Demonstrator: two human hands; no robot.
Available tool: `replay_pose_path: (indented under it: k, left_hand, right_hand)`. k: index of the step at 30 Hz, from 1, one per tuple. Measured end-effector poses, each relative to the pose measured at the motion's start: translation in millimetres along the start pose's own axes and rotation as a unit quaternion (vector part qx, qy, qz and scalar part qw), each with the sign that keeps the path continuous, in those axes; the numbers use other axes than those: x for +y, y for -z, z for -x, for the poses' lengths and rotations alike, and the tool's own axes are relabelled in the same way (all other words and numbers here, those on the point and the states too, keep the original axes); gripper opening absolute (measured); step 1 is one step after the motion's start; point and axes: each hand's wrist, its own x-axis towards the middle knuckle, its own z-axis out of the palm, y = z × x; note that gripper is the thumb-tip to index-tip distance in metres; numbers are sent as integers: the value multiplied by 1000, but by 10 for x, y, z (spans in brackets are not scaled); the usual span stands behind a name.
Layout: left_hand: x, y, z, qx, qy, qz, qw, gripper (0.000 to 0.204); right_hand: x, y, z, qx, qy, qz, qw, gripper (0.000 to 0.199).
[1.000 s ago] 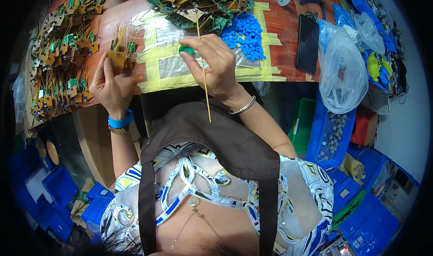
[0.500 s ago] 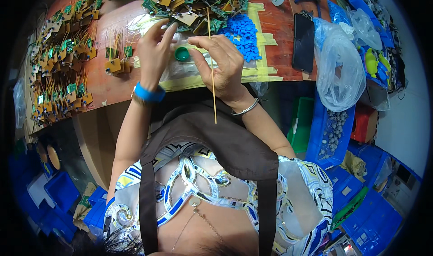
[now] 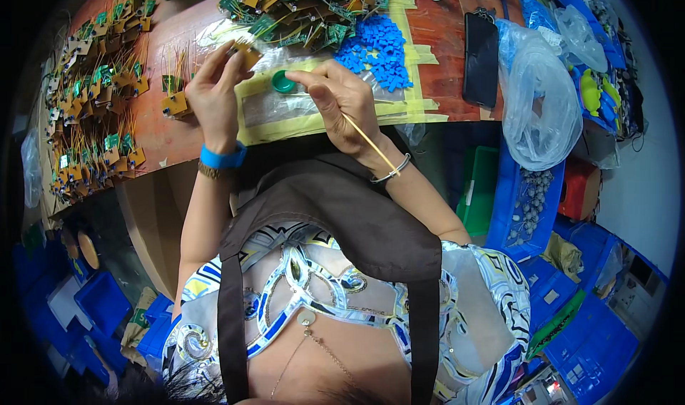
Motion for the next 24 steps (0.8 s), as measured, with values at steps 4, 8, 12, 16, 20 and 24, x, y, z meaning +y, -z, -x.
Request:
replay_pose_path:
  k: [4,8,12,16,20,24]
  left_hand:
    - [1,256,225,16,17,-7,1000,23]
    - [-1,360,386,23,30,6,999,22]
    - [-7,336,433,22,32,7,999,23]
    - [91,290,448,-6,123,38,992,28]
    - [193,228,509,-56,205,158,964,39]
    - [316,177,525,-60,236,182,953,41]
  right_hand:
    - [92,-31,69,-47,-62,-10,997,43]
    - [148,-111,94,-43,-81,-23,996,41]
    - [146,-125,85,-46,-84,-2,995,42]
    - [20,-63,36,-37,-81,-46,995,47]
    - [-147,-104,-23,-47,-67,-148,986,56]
    - [-130,-186,-31,-48,-90,-175,979,57]
